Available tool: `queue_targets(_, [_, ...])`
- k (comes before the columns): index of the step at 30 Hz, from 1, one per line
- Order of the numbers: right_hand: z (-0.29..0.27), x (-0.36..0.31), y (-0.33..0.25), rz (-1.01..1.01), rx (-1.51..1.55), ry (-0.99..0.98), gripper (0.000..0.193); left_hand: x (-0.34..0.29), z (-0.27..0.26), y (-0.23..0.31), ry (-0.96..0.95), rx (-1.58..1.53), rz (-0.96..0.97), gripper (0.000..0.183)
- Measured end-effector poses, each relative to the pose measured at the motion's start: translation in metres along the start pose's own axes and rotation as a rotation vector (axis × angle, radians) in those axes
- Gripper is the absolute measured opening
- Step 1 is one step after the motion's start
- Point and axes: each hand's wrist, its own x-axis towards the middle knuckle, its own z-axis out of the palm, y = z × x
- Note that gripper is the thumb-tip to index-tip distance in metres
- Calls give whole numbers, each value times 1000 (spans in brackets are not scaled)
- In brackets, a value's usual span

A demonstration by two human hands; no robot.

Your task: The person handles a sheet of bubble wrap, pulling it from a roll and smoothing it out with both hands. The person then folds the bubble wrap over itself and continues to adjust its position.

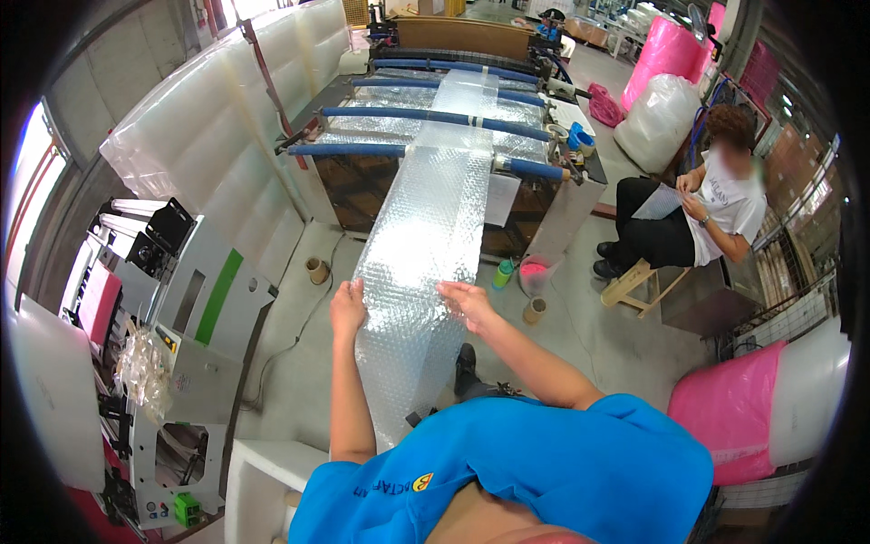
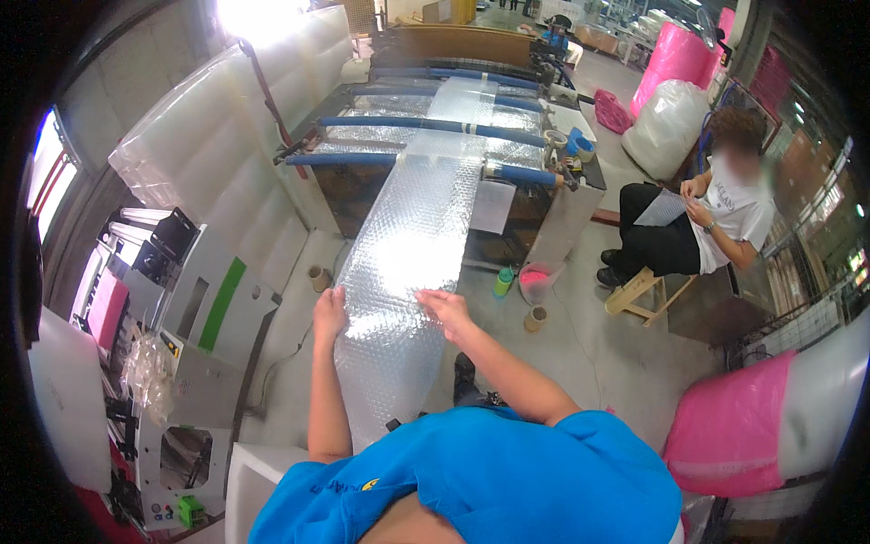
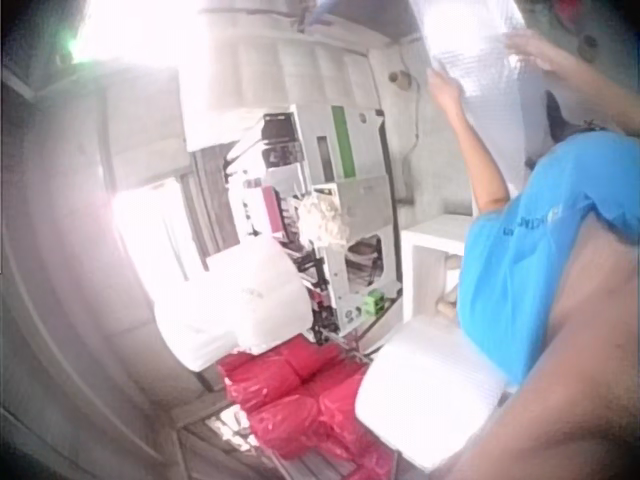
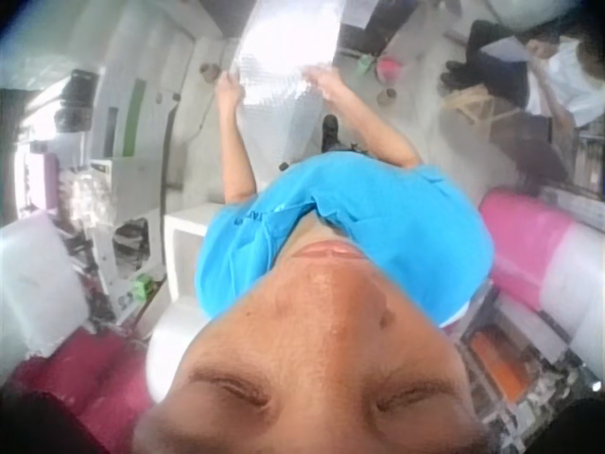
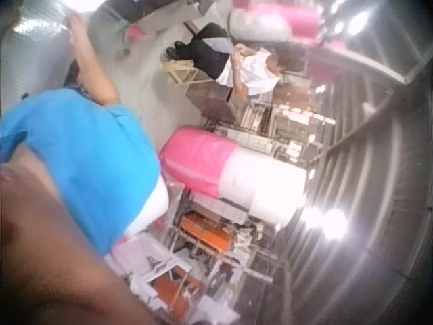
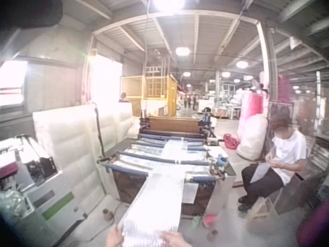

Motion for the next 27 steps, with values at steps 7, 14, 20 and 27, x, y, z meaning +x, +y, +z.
queue_targets(7, [6,0,16,17,-15,2,27,8,28,-61,50,-38,8,38])
queue_targets(14, [-26,38,58,43,-298,127,24,-2,69,-82,-124,55,-168,53])
queue_targets(20, [-49,80,95,74,-563,113,20,18,101,-131,-288,226,-234,57])
queue_targets(27, [-67,99,120,-52,-648,135,27,33,127,-154,-515,426,-281,66])
